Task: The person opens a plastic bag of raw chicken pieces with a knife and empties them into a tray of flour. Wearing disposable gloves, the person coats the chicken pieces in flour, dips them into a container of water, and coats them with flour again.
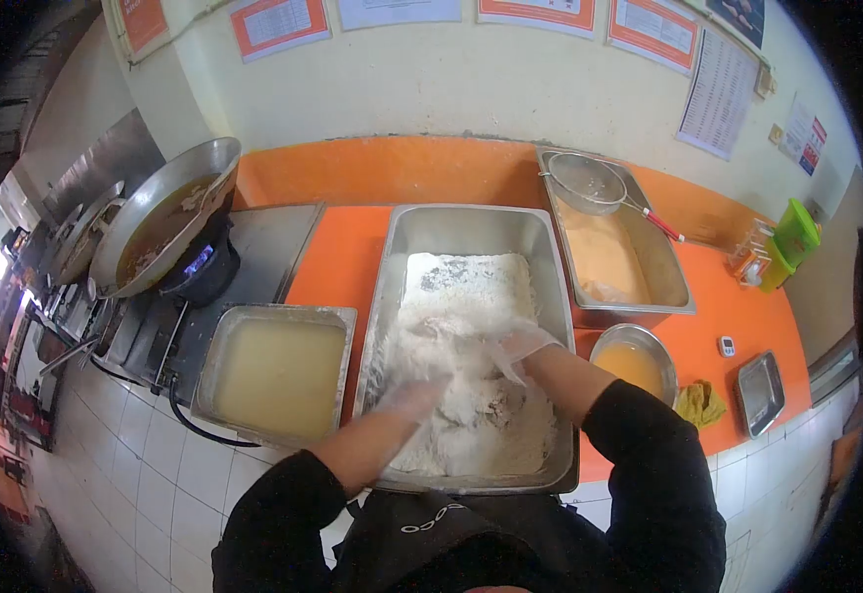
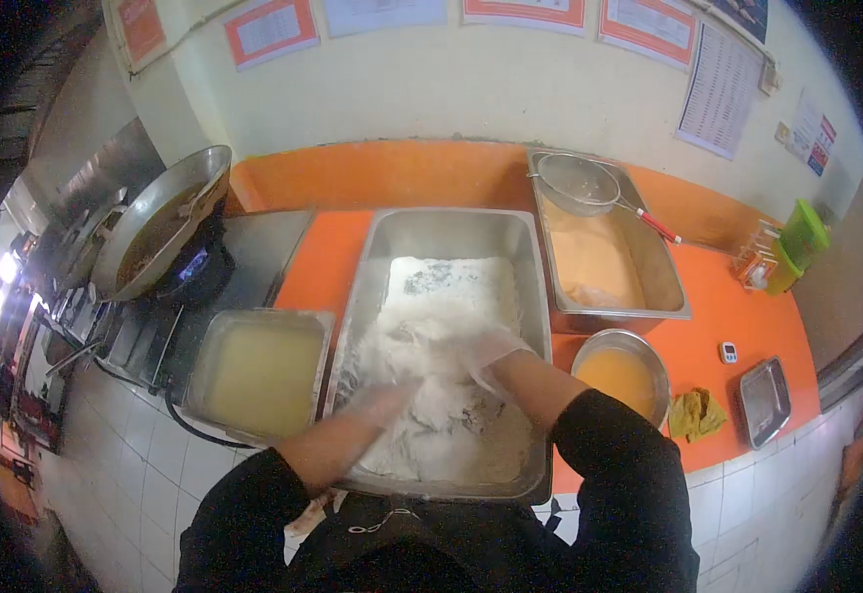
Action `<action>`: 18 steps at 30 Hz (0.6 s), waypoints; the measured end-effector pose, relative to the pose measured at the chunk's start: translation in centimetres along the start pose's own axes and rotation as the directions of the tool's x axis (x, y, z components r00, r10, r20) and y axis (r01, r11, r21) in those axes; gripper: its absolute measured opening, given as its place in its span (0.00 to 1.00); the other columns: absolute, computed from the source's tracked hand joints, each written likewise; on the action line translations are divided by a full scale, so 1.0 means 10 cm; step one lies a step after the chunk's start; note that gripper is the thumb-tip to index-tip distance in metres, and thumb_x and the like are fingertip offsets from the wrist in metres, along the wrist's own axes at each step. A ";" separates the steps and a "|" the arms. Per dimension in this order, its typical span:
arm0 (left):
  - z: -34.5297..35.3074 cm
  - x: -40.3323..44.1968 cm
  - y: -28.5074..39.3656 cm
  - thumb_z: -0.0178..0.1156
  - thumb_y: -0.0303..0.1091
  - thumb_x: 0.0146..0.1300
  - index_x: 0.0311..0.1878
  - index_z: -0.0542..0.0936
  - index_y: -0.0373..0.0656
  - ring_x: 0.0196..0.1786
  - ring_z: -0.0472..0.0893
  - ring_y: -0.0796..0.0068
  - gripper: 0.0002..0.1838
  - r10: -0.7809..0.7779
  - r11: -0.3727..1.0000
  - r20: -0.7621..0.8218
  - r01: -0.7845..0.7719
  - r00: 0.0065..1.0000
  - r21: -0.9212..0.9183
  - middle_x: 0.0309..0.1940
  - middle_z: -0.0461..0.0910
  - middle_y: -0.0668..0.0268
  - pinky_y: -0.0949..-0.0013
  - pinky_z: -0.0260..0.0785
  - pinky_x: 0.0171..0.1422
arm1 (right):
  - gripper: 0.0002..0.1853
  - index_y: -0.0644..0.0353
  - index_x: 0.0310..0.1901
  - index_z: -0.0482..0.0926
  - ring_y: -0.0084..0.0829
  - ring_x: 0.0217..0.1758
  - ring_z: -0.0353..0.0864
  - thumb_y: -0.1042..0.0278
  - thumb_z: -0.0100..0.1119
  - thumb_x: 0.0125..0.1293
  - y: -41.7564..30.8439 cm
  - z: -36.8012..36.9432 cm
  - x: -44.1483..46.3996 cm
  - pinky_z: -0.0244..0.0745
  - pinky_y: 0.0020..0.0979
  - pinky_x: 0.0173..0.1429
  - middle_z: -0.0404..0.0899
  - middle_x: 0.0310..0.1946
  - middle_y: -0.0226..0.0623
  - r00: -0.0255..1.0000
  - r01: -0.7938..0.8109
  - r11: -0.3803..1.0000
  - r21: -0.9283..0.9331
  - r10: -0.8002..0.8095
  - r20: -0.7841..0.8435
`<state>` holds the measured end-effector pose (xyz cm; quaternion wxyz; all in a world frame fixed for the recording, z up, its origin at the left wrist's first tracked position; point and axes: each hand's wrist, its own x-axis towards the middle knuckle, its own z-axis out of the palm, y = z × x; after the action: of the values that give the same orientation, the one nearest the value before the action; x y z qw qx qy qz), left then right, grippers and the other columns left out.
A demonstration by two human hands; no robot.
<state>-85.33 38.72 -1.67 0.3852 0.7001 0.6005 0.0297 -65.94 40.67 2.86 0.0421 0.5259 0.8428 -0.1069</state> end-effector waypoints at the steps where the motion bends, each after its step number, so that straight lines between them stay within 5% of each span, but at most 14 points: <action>1: 0.08 0.00 0.01 0.43 0.46 0.64 0.53 0.69 0.39 0.48 0.73 0.67 0.22 0.030 0.998 0.023 -0.031 0.999 0.047 0.46 0.74 0.58 0.67 0.64 0.55 | 0.12 0.55 0.41 0.74 0.42 0.34 0.79 0.67 0.45 0.56 0.03 0.23 0.10 0.71 0.39 0.40 0.78 0.31 0.45 0.993 -0.111 0.981 0.162 0.103 0.058; 2: 0.14 0.01 0.02 0.44 0.46 0.63 0.53 0.69 0.39 0.48 0.73 0.67 0.22 0.066 0.995 0.045 -0.068 0.997 0.066 0.46 0.74 0.58 0.67 0.64 0.55 | 0.12 0.55 0.41 0.75 0.41 0.35 0.79 0.68 0.46 0.56 0.01 0.41 0.15 0.71 0.39 0.40 0.78 0.32 0.45 0.972 -0.225 0.923 0.312 0.192 0.133; 4: 0.22 0.05 0.01 0.44 0.45 0.63 0.52 0.70 0.39 0.48 0.73 0.68 0.22 0.126 0.987 0.093 -0.134 0.988 0.086 0.45 0.74 0.58 0.67 0.64 0.55 | 0.13 0.54 0.42 0.75 0.39 0.37 0.79 0.66 0.45 0.57 -0.21 0.62 0.14 0.71 0.40 0.41 0.79 0.33 0.43 0.989 0.098 0.979 0.177 -0.076 -0.127; 7: 0.30 0.10 -0.03 0.45 0.45 0.63 0.51 0.70 0.39 0.47 0.73 0.68 0.21 0.162 0.980 0.143 -0.176 0.976 0.095 0.45 0.74 0.59 0.67 0.64 0.55 | 0.13 0.55 0.41 0.76 0.37 0.41 0.78 0.63 0.44 0.58 -0.48 0.43 0.01 0.71 0.39 0.45 0.79 0.35 0.42 0.970 0.109 0.993 0.049 -0.117 0.213; 10: 0.38 0.12 -0.11 0.46 0.44 0.62 0.51 0.71 0.39 0.47 0.73 0.69 0.20 0.181 0.979 0.131 -0.192 0.975 0.075 0.44 0.74 0.60 0.67 0.64 0.55 | 0.12 0.55 0.37 0.78 0.37 0.43 0.78 0.63 0.45 0.57 -0.34 0.95 0.06 0.71 0.37 0.46 0.79 0.35 0.42 0.977 0.186 0.981 0.062 -0.191 0.093; 13: 0.44 0.15 -0.17 0.46 0.43 0.62 0.50 0.71 0.39 0.46 0.73 0.70 0.20 0.222 0.975 0.068 -0.222 0.973 -0.003 0.44 0.74 0.61 0.67 0.64 0.55 | 0.11 0.55 0.34 0.79 0.36 0.42 0.78 0.62 0.46 0.57 -0.55 0.33 -0.12 0.71 0.38 0.47 0.79 0.35 0.41 0.986 0.030 0.993 0.115 -0.048 0.162; 15: 0.40 0.15 -0.16 0.47 0.43 0.62 0.50 0.71 0.39 0.46 0.73 0.70 0.19 0.272 0.956 -0.004 -0.271 0.962 -0.116 0.43 0.74 0.61 0.67 0.63 0.55 | 0.11 0.57 0.35 0.79 0.37 0.41 0.78 0.63 0.47 0.56 -0.29 0.42 -0.01 0.71 0.39 0.45 0.79 0.35 0.42 0.953 0.291 0.955 -0.060 -0.285 0.099; 18: 0.25 0.11 -0.06 0.48 0.42 0.61 0.49 0.72 0.40 0.45 0.73 0.71 0.19 0.354 0.849 -0.129 -0.377 0.926 -0.370 0.43 0.74 0.62 0.67 0.63 0.55 | 0.10 0.56 0.31 0.80 0.37 0.36 0.78 0.63 0.50 0.52 0.03 0.38 -0.05 0.70 0.38 0.46 0.78 0.29 0.40 0.914 0.354 0.912 0.208 -0.290 -0.285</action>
<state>-84.28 38.35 -4.26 0.4862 0.7101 0.4490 0.2403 -65.61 39.51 -0.83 -0.1501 0.3888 0.8960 -0.1533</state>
